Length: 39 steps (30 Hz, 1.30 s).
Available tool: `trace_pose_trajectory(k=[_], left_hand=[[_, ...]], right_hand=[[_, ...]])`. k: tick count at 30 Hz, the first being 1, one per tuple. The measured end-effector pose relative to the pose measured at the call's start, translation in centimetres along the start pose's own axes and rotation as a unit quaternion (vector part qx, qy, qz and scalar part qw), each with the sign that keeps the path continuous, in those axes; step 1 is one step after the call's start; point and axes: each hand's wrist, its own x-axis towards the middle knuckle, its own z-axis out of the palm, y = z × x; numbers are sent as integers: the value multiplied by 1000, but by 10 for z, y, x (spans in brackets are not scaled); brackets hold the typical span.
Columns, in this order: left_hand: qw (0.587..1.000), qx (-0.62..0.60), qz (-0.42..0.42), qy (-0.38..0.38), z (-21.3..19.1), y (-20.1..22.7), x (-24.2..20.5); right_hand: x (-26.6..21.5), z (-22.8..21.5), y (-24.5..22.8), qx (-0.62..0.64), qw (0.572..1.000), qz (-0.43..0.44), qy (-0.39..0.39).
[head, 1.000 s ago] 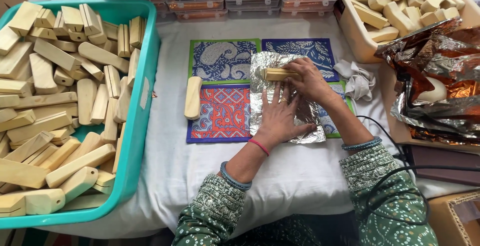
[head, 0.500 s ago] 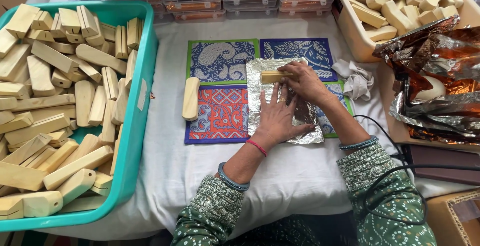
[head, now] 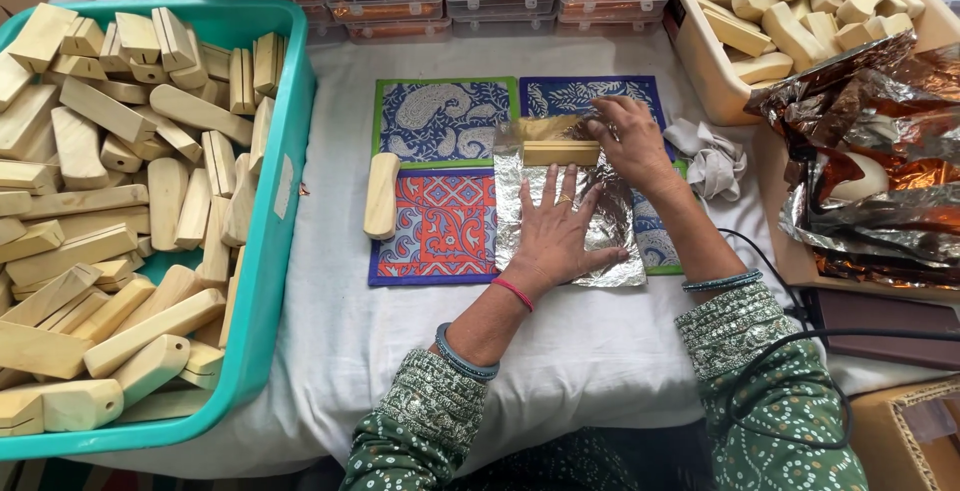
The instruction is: The person wipes a wooden block with a white cloth, then wraps it in copper-colored foil. They repeat the process with a second block, wrapping it in orange foil. Finally, they place the wrapped blocks into a clear plastic container.
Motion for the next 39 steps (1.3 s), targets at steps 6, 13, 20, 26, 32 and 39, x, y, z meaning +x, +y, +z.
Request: trace_pose_trajectory(k=[6, 13, 20, 26, 32, 39], left_hand=[[1000, 5, -3, -5, 2, 1, 1], [1000, 11, -4, -16, 0, 1, 2], [1000, 11, -4, -17, 2, 1, 2], [1000, 8, -3, -10, -1, 3, 0], [1000, 6, -2, 3, -5, 3, -3], [991, -37, -20, 130, -6, -10, 8]], right_hand=[[2, 5, 8, 33, 998, 42, -15], [2, 2, 8, 40, 993, 104, -38], [2, 8, 13, 57, 997, 43, -3], [3, 9, 15, 64, 995, 80, -4], [-1, 3, 12, 100, 991, 88, 20], [-17, -19, -2, 66, 997, 36, 30]])
